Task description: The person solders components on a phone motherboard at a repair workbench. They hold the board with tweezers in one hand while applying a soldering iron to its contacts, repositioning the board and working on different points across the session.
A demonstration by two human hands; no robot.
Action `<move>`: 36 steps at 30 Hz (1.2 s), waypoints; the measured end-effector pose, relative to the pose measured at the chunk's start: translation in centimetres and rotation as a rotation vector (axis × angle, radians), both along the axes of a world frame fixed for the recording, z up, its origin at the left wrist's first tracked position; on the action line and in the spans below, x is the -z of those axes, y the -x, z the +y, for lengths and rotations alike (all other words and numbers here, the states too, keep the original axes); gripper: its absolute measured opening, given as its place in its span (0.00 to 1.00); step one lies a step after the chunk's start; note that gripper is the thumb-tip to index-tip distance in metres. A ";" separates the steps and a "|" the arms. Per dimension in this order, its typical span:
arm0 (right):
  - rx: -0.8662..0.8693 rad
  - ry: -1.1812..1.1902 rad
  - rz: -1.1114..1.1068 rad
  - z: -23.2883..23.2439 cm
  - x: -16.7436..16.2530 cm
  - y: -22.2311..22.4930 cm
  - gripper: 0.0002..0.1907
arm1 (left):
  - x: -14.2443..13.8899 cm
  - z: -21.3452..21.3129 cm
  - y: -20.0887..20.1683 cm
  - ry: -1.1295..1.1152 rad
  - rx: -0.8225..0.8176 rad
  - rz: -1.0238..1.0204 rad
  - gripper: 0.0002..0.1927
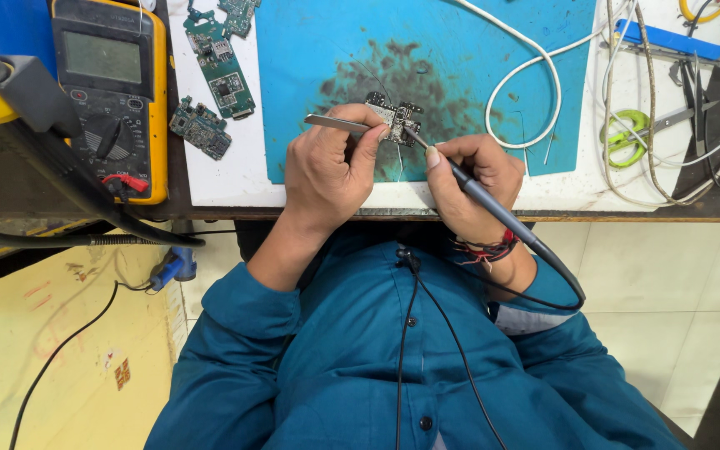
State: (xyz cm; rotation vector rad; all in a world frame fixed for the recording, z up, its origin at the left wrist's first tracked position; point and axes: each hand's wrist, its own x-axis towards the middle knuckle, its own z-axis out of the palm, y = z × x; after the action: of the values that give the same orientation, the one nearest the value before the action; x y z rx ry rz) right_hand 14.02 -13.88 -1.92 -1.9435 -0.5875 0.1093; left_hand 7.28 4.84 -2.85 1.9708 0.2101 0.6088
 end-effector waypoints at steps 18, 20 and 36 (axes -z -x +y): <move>0.007 -0.001 0.008 -0.1 0.1 0.1 0.06 | -0.1 -0.1 0.0 0.012 0.002 -0.004 0.05; 0.009 -0.002 0.009 0.0 0.1 0.1 0.06 | -0.1 0.0 0.0 0.009 0.000 -0.001 0.05; 0.010 -0.001 0.024 -0.1 -0.1 0.1 0.05 | -0.1 0.0 0.0 0.022 0.004 0.001 0.04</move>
State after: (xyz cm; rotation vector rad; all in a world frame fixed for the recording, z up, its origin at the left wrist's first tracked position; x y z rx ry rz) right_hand 13.90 -13.94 -1.86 -1.9410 -0.5611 0.1259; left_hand 7.31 4.82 -2.72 1.9499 0.2123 0.6007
